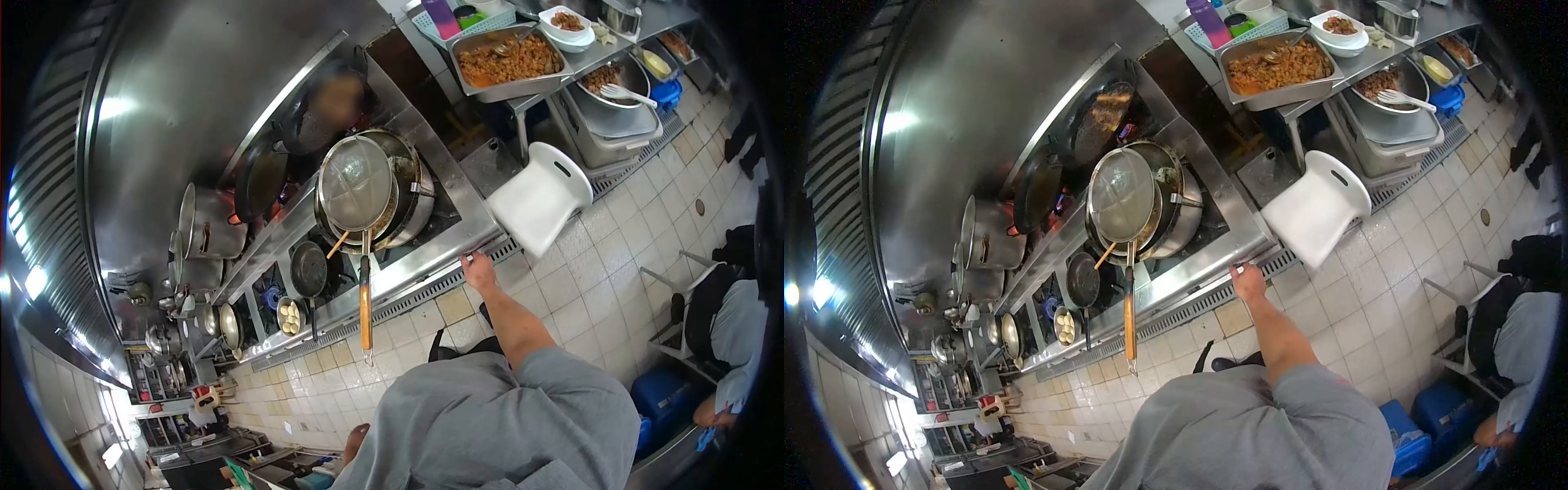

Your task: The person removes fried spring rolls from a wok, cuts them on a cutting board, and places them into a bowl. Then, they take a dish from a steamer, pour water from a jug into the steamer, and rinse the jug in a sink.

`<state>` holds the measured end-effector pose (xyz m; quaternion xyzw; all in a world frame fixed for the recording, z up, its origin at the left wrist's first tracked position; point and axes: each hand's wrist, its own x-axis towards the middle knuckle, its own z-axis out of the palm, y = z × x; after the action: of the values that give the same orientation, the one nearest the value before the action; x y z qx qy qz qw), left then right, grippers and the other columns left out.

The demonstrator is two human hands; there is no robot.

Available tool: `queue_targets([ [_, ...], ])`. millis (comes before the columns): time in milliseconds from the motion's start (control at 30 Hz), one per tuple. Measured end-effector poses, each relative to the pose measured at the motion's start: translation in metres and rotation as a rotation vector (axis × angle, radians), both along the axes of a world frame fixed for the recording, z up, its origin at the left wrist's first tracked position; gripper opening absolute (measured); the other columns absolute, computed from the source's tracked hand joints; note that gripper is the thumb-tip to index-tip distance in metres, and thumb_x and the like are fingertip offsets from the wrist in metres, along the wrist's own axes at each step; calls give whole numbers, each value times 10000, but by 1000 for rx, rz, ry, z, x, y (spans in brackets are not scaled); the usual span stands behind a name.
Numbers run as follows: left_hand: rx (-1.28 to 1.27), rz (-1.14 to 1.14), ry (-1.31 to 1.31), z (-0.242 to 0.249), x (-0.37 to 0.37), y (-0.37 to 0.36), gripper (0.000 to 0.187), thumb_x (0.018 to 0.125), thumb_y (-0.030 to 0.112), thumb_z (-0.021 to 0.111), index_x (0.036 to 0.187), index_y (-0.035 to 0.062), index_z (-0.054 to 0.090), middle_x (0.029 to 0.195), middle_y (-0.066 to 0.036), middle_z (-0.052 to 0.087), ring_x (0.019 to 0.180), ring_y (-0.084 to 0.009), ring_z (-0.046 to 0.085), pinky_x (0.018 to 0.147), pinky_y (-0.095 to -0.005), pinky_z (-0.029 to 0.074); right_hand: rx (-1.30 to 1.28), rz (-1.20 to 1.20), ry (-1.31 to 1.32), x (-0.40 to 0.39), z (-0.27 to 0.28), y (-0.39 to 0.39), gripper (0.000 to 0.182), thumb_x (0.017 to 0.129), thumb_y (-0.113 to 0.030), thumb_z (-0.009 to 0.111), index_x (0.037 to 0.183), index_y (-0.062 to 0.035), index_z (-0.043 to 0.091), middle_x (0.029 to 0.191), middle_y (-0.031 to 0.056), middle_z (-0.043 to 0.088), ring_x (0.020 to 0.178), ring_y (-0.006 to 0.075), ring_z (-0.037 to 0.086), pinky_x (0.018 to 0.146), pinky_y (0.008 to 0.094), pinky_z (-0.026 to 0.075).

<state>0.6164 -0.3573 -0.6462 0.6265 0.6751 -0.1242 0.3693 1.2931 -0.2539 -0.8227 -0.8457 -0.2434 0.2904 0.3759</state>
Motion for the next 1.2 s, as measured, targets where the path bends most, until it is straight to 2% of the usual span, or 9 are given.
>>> queue_targets([
  [133, -8, 345, 125, 89, 151, 42, 502, 903, 283, 706, 1332, 50, 589, 1053, -111, 722, 912, -206, 663, 739, -349, 540, -9, 11, -4, -2, -13, 3, 566, 926, -445, 612, 1226, 36, 629, 1117, 273, 671, 1102, 418, 625, 952, 494, 499],
  [500, 109, 131, -210, 9, 86, 112, 475, 924, 290, 691, 1322, 48, 597, 1054, -112, 725, 993, -218, 662, 892, -338, 510, 36, -97, -41, -15, -37, 8, 484, 961, -405, 568, 1124, 45, 647, 1029, 274, 677, 1022, 420, 643, 870, 487, 521],
  [600, 32, 239, -252, 8, 74, 106, 474, 921, 297, 696, 1312, 46, 601, 1022, -86, 718, 957, -213, 663, 863, -348, 520, -157, 251, 728, -39, 25, -1, 556, 953, -468, 607, 1289, -25, 588, 1194, 165, 660, 1119, 262, 647, 808, 474, 564],
  [767, -61, 193, -168, -27, 19, 76, 376, 968, 257, 601, 1269, 33, 617, 1062, -81, 714, 959, -233, 672, 846, -376, 539, 616, 270, 1929, -150, 220, -2, 637, 996, -423, 577, 1537, -237, 298, 1245, 157, 611, 1140, 289, 604, 984, 484, 485],
  [867, 409, -949, -212, -172, -95, 82, 332, 960, 185, 538, 1245, 45, 635, 1122, -117, 713, 1025, -288, 674, 892, -412, 540, 732, 29, 1303, -194, 266, 7, 435, 1006, -246, 564, 1418, -212, 428, 1031, 68, 628, 898, 220, 656, 741, 406, 552],
  [1033, 254, -406, -642, -151, -93, 79, 321, 946, 203, 567, 1239, 96, 644, 1090, -112, 723, 1024, -292, 679, 876, -446, 563, 628, -119, 1059, -149, 340, -25, 630, 932, -54, 584, 1508, -193, 371, 793, 20, 561, 598, 107, 547, 464, 266, 453],
  [1067, -284, 172, -103, -85, -50, 88, 380, 946, 323, 637, 1257, 106, 626, 1010, -89, 721, 936, -253, 695, 779, -489, 588, 584, 10, 897, -140, 348, -34, 668, 935, -25, 559, 1540, -198, 337, 740, 7, 534, 576, 107, 528, 471, 271, 456],
  [1133, -245, -42, -341, -196, -120, 109, 457, 914, 398, 700, 1259, 111, 615, 944, -77, 700, 821, -212, 677, 671, -477, 578, 479, 132, 523, -122, 372, -45, 676, 934, -13, 560, 1554, -196, 359, 680, -15, 507, 549, 92, 507, 476, 252, 448],
  [1200, -257, 403, -343, -141, -96, 119, 420, 910, 365, 712, 1227, 106, 622, 891, -86, 685, 743, -209, 651, 612, -422, 556, 392, 93, -81, -112, 401, -45, 583, 910, -59, 633, 1471, -159, 510, 833, -14, 592, 728, 79, 564, 636, 238, 476],
])
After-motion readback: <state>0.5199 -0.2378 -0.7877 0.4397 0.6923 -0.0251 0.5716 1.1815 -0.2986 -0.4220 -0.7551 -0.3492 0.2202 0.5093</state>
